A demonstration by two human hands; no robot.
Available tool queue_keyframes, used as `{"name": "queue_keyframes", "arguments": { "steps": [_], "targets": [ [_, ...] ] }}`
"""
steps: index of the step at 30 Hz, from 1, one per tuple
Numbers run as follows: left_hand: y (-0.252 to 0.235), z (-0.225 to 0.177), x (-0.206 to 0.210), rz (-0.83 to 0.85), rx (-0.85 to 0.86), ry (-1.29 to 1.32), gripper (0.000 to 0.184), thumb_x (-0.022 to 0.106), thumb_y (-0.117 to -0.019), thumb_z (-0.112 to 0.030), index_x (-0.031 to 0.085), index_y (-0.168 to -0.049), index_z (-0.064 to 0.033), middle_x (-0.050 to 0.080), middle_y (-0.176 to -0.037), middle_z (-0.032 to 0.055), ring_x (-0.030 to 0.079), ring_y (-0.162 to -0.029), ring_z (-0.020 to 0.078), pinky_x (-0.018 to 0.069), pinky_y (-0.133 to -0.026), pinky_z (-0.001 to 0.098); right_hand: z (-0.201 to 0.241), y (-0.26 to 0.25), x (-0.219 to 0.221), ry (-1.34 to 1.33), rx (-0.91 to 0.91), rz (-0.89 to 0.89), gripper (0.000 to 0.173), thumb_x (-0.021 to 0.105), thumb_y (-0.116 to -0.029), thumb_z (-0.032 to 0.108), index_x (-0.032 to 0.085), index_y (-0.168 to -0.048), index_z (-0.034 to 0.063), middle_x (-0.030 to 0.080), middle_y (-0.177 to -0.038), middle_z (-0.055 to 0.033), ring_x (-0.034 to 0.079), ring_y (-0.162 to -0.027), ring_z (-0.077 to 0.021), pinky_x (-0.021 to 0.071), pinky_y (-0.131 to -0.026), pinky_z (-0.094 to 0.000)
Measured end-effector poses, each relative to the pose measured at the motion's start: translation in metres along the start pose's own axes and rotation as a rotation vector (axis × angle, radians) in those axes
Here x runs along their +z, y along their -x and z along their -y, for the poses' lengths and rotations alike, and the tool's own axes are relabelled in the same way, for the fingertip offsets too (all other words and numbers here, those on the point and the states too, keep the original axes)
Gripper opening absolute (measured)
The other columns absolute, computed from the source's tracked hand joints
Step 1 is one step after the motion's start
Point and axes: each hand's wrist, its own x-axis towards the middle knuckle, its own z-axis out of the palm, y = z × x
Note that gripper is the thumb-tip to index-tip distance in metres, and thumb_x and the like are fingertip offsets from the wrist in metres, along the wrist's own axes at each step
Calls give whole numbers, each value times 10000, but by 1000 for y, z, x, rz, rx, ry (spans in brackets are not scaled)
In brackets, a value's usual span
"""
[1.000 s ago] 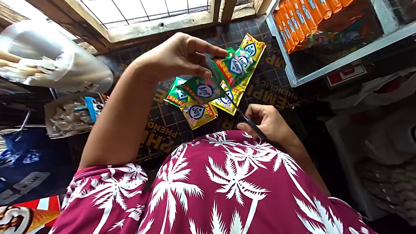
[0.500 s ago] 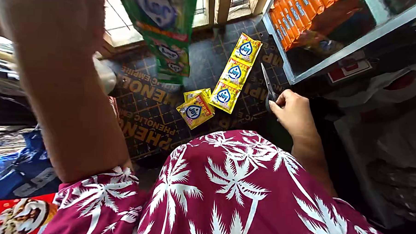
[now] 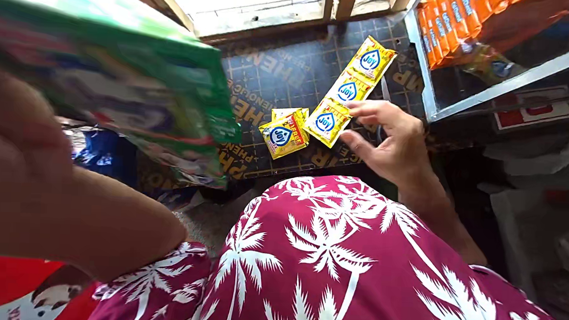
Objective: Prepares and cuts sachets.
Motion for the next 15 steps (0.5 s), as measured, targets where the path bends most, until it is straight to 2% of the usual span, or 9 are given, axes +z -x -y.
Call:
{"name": "queue_keyframes", "arguments": {
  "steps": [1, 2, 4, 5, 6, 8, 10, 12, 15],
  "targets": [
    [7, 0, 7, -26, 147, 90, 135, 565, -1020, -112, 583, -1090, 1, 662, -965, -10, 649, -952, 25, 515, -895, 175, 10, -14, 12, -164, -140, 31, 618, 753, -908, 388, 601, -1293, -71, 633, -1364, -209, 628, -1262, -242, 547, -1041, -412],
    [14, -9, 20, -70, 234, 97, 164, 708, -950, -166, 628, -1065, -79, 698, -974, -44, 673, -962, 54, 556, -909, 236, 22, -29, 25, -313, -256, 70, 827, 811, -847, 445, 498, -1387, -97, 553, -1453, -243, 553, -1360, -265, 500, -1114, -430],
    [29, -31, 48, -135, 375, 103, 221, 814, -851, -132, 660, -1008, -109, 725, -967, -48, 700, -945, 92, 593, -886, 293, 52, -54, 51, -531, -404, 113, 1125, 901, -729, 450, 317, -1509, -113, 434, -1542, -259, 443, -1450, -260, 429, -1180, -410],
    [34, -35, 55, -119, 446, 99, 217, 811, -850, -103, 668, -1012, -102, 738, -988, -41, 710, -952, 104, 602, -882, 304, 66, -64, 61, -621, -436, 119, 1159, 922, -709, 400, 280, -1519, -126, 448, -1529, -244, 457, -1431, -223, 431, -1172, -369],
    [38, -37, 59, -84, 499, 93, 205, 798, -864, -102, 679, -1030, -108, 746, -1018, -48, 713, -966, 98, 602, -889, 297, 77, -70, 71, -702, -446, 103, 1107, 926, -715, 314, 295, -1494, -152, 524, -1451, -227, 529, -1352, -177, 470, -1128, -332],
    [43, -34, 60, -51, 562, 115, 182, 789, -881, -107, 720, -1050, -109, 746, -1043, -59, 707, -976, 82, 596, -889, 276, 92, -74, 83, -802, -409, 59, 818, 866, -795, 115, 395, -1399, -174, 639, -1257, -196, 650, -1165, -125, 562, -1007, -295],
    [50, -28, 57, -89, 559, 148, 172, 788, -881, -101, 724, -1040, -96, 734, -1035, -51, 697, -969, 91, 591, -877, 281, 97, -69, 88, -850, -359, 49, 535, 750, -882, -8, 477, -1315, -163, 662, -1165, -174, 672, -1099, -121, 575, -970, -287],
    [56, -22, 54, -139, 531, 194, 192, 789, -885, -98, 693, -1048, -67, 738, -1027, -11, 708, -966, 128, 598, -894, 331, 96, -69, 97, -867, -390, 21, 427, 733, -892, -15, 528, -1235, -167, 687, -1108, -165, 693, -1046, -124, 604, -924, -302],
    [55, -3, 46, -201, 508, 254, 303, 753, -928, -165, 577, -1138, -36, 697, -1051, 18, 683, -988, 162, 580, -925, 398, 99, -67, 103, -894, -360, 86, 349, 695, -932, 1, 543, -1203, -158, 689, -1073, -146, 700, -991, -124, 619, -873, -309]
  ]
}}
